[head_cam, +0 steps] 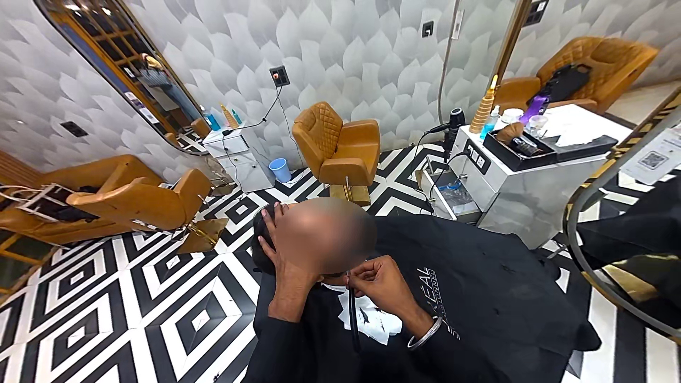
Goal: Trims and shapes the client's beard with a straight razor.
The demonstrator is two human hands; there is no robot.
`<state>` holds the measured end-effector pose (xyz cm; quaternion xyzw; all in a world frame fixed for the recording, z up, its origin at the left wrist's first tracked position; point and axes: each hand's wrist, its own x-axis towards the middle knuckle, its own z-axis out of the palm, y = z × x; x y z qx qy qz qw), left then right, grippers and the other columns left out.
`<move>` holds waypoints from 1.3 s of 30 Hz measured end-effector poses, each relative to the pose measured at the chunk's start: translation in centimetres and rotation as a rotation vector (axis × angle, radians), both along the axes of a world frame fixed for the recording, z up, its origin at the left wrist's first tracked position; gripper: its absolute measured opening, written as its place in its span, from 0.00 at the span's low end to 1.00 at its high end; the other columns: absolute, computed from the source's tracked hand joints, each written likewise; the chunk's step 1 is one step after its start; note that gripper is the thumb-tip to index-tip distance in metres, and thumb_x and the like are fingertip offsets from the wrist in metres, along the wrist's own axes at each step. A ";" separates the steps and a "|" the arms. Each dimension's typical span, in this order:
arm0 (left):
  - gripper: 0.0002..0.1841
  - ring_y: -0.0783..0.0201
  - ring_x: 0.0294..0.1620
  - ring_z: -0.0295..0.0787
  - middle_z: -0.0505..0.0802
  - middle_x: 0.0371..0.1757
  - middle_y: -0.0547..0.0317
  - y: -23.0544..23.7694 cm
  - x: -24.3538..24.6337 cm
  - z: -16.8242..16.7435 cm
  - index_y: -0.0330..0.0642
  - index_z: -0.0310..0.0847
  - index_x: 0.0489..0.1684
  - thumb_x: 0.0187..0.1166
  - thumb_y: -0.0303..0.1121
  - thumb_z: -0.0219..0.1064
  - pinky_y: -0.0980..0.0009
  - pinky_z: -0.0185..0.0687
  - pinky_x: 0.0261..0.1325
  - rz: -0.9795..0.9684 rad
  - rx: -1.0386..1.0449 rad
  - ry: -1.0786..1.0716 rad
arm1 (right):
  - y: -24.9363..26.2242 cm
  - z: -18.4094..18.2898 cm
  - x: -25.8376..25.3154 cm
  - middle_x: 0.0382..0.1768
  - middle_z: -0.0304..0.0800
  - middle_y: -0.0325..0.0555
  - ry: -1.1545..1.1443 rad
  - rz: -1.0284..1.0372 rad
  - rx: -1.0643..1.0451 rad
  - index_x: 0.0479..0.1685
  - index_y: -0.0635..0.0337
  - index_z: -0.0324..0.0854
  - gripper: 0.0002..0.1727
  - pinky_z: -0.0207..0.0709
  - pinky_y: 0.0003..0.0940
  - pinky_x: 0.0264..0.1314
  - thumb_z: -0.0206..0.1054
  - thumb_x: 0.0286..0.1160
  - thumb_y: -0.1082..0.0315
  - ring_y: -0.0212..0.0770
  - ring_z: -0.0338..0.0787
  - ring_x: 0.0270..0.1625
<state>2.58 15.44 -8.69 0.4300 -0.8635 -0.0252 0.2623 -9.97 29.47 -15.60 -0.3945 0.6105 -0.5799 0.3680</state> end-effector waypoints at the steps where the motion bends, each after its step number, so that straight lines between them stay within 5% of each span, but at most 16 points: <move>1: 0.69 0.36 0.97 0.27 0.43 0.98 0.44 0.0 0.0 0.0 0.34 0.38 0.96 0.57 0.66 0.79 0.21 0.31 0.85 -0.001 0.002 0.001 | 0.0 -0.1 -0.1 0.27 0.97 0.43 -0.002 -0.005 0.001 0.33 0.60 0.94 0.06 0.94 0.34 0.37 0.80 0.70 0.66 0.37 0.96 0.28; 39: 0.69 0.37 0.97 0.29 0.45 0.98 0.45 -0.1 0.1 -0.1 0.36 0.38 0.96 0.57 0.68 0.77 0.22 0.34 0.85 0.003 0.006 -0.023 | -0.5 0.7 0.6 0.26 0.96 0.43 -0.020 -0.017 0.001 0.33 0.60 0.94 0.07 0.94 0.33 0.36 0.80 0.70 0.65 0.36 0.95 0.27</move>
